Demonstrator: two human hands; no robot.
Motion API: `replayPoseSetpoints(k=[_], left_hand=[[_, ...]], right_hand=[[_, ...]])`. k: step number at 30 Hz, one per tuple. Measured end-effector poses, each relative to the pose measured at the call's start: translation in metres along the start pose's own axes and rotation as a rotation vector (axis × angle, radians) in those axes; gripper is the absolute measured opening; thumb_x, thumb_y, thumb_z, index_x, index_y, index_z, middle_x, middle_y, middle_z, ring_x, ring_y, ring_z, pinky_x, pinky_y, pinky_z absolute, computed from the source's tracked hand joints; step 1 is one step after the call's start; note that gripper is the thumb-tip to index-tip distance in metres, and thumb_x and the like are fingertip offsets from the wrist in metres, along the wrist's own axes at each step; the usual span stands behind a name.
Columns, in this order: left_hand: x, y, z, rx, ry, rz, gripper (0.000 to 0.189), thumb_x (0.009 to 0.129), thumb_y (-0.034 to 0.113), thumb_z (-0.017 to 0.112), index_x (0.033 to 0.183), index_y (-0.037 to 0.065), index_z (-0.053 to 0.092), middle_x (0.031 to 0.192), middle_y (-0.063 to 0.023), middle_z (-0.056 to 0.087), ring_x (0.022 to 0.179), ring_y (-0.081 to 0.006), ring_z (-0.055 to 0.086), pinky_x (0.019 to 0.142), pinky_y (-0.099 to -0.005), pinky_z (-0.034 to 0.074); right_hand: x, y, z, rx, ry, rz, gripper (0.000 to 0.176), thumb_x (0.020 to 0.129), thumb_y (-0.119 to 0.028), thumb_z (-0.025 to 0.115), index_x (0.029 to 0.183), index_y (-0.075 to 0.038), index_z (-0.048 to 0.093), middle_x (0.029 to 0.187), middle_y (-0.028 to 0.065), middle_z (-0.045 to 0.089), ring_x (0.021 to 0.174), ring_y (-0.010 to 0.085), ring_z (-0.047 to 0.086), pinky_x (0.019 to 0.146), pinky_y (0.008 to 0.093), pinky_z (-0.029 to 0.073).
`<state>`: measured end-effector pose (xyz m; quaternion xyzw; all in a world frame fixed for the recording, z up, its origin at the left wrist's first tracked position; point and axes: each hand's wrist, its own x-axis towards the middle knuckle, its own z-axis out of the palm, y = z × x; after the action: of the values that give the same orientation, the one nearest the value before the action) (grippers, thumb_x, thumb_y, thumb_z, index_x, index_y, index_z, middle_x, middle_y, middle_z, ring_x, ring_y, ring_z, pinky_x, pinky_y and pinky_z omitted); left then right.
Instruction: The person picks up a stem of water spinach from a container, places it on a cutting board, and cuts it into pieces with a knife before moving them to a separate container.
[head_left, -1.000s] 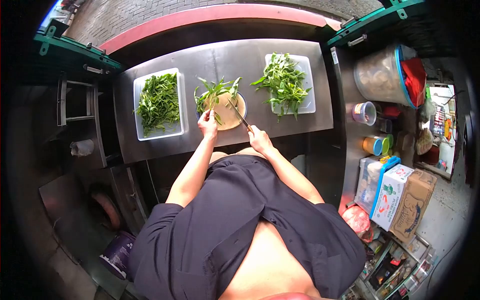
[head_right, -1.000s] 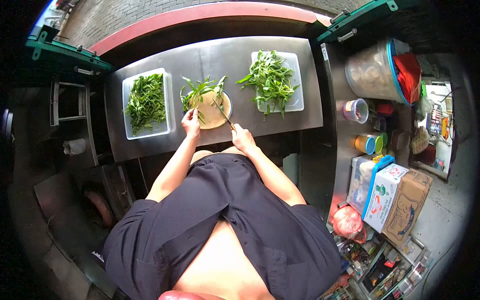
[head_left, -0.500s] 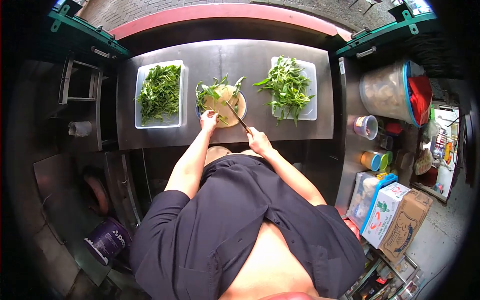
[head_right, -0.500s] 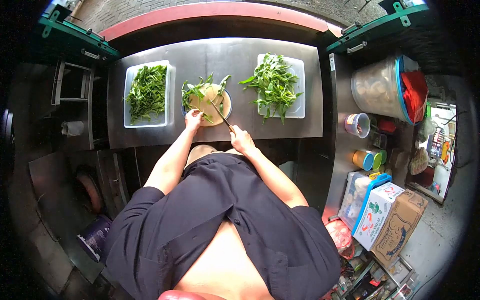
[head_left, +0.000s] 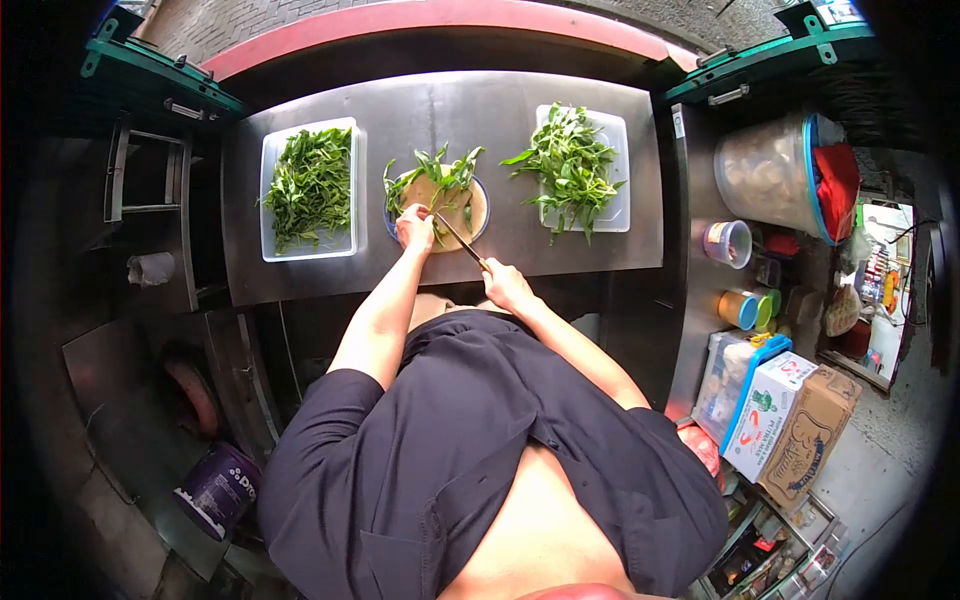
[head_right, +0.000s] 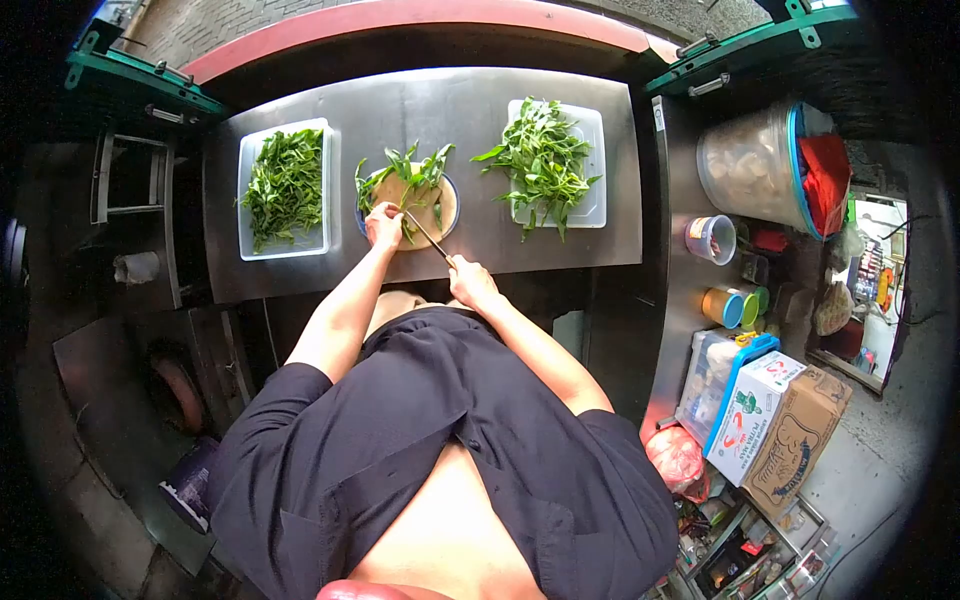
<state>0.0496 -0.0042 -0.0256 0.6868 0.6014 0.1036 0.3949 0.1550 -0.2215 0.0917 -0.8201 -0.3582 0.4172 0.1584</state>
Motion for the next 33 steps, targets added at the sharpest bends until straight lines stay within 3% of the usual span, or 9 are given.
replayPoseSetpoints(k=[6, 12, 15, 23, 33], left_hand=[[0.006, 0.002, -0.005, 0.076, 0.009, -0.006, 0.013, 0.078, 0.019, 0.086, 0.087, 0.01, 0.079, 0.091, -0.0085, 0.078, 0.088, -0.0252, 0.075, 0.083, -0.0378, 0.058], [0.019, -0.003, -0.004, 0.103, -0.085, -0.057, 0.014, 0.077, 0.018, 0.088, 0.083, 0.011, 0.078, 0.094, -0.0124, 0.077, 0.094, -0.0311, 0.074, 0.088, -0.0411, 0.058], [0.023, -0.003, -0.004, 0.126, -0.101, -0.046, 0.015, 0.075, 0.02, 0.089, 0.082, 0.011, 0.08, 0.093, -0.0106, 0.077, 0.09, -0.028, 0.074, 0.086, -0.0391, 0.058], [0.032, -0.013, 0.004, 0.14, -0.134, 0.018, 0.016, 0.076, 0.02, 0.089, 0.084, 0.01, 0.079, 0.095, -0.0125, 0.077, 0.09, -0.0285, 0.074, 0.087, -0.0396, 0.058], [0.03, -0.005, -0.005, 0.1, -0.172, -0.005, 0.018, 0.078, 0.014, 0.086, 0.091, 0.009, 0.077, 0.093, -0.0103, 0.078, 0.091, -0.0262, 0.075, 0.085, -0.0393, 0.058]], right_hand=[[0.008, -0.009, 0.015, -0.058, 0.002, 0.035, 0.025, 0.102, -0.027, 0.057, 0.118, -0.007, 0.06, 0.098, 0.03, 0.07, 0.096, 0.0506, 0.068, 0.084, 0.0589, 0.054], [0.002, -0.024, 0.018, -0.039, 0.021, 0.069, 0.025, 0.102, -0.026, 0.055, 0.117, -0.007, 0.061, 0.098, 0.031, 0.07, 0.096, 0.0513, 0.068, 0.084, 0.0594, 0.054], [0.001, -0.03, 0.023, -0.047, 0.044, 0.093, 0.025, 0.102, -0.025, 0.054, 0.115, -0.006, 0.061, 0.097, 0.032, 0.07, 0.094, 0.0523, 0.068, 0.082, 0.0599, 0.054], [0.006, -0.042, 0.026, -0.156, -0.013, 0.223, 0.024, 0.104, -0.023, 0.049, 0.116, -0.004, 0.059, 0.101, 0.0282, 0.073, 0.101, 0.0471, 0.071, 0.087, 0.0571, 0.056], [-0.011, -0.045, 0.035, -0.074, 0.054, 0.192, 0.022, 0.104, -0.023, 0.048, 0.115, -0.005, 0.057, 0.098, 0.0288, 0.072, 0.098, 0.0483, 0.071, 0.085, 0.0581, 0.056]])
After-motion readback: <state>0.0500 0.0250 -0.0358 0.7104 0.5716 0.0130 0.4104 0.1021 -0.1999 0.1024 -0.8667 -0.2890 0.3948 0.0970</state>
